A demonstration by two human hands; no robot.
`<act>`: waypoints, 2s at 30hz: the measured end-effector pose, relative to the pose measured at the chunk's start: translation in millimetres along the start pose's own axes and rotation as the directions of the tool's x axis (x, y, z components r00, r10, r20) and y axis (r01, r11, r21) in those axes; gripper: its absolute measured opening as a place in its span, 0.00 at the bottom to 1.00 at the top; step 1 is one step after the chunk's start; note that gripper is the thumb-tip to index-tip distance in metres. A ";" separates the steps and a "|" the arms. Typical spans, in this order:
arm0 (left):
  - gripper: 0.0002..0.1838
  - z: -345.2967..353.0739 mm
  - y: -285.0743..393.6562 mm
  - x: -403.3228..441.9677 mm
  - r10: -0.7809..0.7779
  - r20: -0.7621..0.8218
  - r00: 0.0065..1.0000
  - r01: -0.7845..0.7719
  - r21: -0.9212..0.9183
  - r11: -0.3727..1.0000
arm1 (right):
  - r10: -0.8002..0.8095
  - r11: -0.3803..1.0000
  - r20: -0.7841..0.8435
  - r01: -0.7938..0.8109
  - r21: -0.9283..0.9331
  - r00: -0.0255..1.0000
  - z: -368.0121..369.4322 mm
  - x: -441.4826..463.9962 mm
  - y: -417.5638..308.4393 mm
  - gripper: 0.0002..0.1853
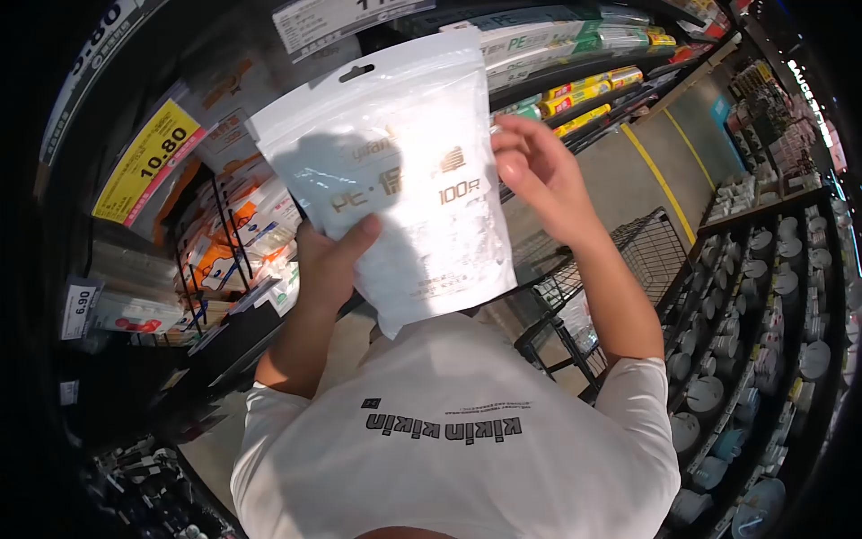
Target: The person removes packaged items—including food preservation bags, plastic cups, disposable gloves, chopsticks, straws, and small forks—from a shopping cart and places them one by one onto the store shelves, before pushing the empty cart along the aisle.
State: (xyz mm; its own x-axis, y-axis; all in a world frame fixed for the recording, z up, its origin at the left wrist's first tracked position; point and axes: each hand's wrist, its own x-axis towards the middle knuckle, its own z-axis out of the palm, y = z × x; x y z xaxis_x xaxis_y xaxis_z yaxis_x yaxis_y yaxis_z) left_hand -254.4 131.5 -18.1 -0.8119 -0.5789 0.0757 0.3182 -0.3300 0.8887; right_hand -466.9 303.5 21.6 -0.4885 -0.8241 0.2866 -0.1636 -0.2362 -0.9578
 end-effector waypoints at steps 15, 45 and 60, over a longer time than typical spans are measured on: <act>0.24 2.9 24.6 19.3 0.283 0.044 0.958 -0.284 0.279 0.917 | -0.220 0.919 -0.239 0.119 -0.375 0.946 66.9 111.8 -48.1 0.33; 0.30 -41.4 73.2 160.1 0.324 -0.337 0.884 -0.201 0.351 0.915 | -0.725 0.403 0.038 0.469 -0.786 0.687 84.0 130.6 -24.0 0.27; 0.25 -56.6 63.0 195.3 0.484 -0.215 0.848 -0.385 0.378 0.842 | -0.440 0.404 0.096 0.293 -0.867 0.893 102.2 155.2 90.6 0.45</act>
State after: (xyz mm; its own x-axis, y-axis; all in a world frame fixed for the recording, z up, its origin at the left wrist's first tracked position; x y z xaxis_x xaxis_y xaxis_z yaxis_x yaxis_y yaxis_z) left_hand -365.2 -44.5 27.1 -0.4291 -0.8113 0.3971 0.3951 0.2268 0.8902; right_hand -470.0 101.6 -22.6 -0.2818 -0.6811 0.6758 -0.9518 0.1095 -0.2866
